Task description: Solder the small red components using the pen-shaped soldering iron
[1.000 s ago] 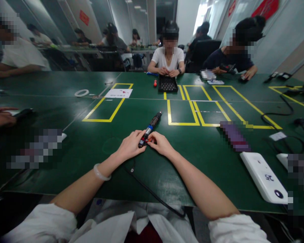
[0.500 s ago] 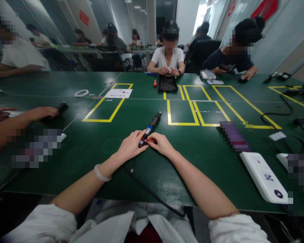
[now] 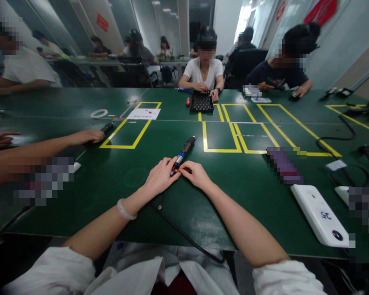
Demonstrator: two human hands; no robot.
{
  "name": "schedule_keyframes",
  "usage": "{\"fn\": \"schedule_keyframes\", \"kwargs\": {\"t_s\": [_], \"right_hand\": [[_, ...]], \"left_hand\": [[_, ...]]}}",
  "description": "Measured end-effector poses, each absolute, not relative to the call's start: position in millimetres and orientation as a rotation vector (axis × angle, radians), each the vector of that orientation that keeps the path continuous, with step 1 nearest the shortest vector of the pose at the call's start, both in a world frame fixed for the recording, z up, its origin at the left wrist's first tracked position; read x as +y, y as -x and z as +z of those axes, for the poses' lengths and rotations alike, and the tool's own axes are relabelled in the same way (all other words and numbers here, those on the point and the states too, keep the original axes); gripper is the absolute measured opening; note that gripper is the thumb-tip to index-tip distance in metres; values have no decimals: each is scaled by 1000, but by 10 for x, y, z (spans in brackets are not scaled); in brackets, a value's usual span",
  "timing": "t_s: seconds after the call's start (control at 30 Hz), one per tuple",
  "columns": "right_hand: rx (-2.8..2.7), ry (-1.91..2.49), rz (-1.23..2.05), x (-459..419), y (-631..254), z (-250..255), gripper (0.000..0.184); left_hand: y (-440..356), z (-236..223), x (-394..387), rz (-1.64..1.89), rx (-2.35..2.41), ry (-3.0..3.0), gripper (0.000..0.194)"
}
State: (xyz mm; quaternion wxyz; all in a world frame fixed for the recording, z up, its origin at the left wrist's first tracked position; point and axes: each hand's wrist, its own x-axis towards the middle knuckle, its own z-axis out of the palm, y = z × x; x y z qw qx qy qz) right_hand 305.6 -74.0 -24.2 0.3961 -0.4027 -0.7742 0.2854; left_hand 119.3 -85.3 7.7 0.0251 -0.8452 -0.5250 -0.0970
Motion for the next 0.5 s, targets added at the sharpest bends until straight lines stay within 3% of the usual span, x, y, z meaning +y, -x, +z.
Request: {"fn": "schedule_keyframes", "kwargs": {"t_s": [0.27, 0.5], "right_hand": [[-1940, 1062, 742, -742, -3080, -246, 11], [-1955, 1095, 789, -762, -3106, -206, 13]], "left_hand": [[-1089, 108, -739, -248, -1629, 2581, 60], [-619, 129, -395, -166, -1904, 2439, 60]]}}
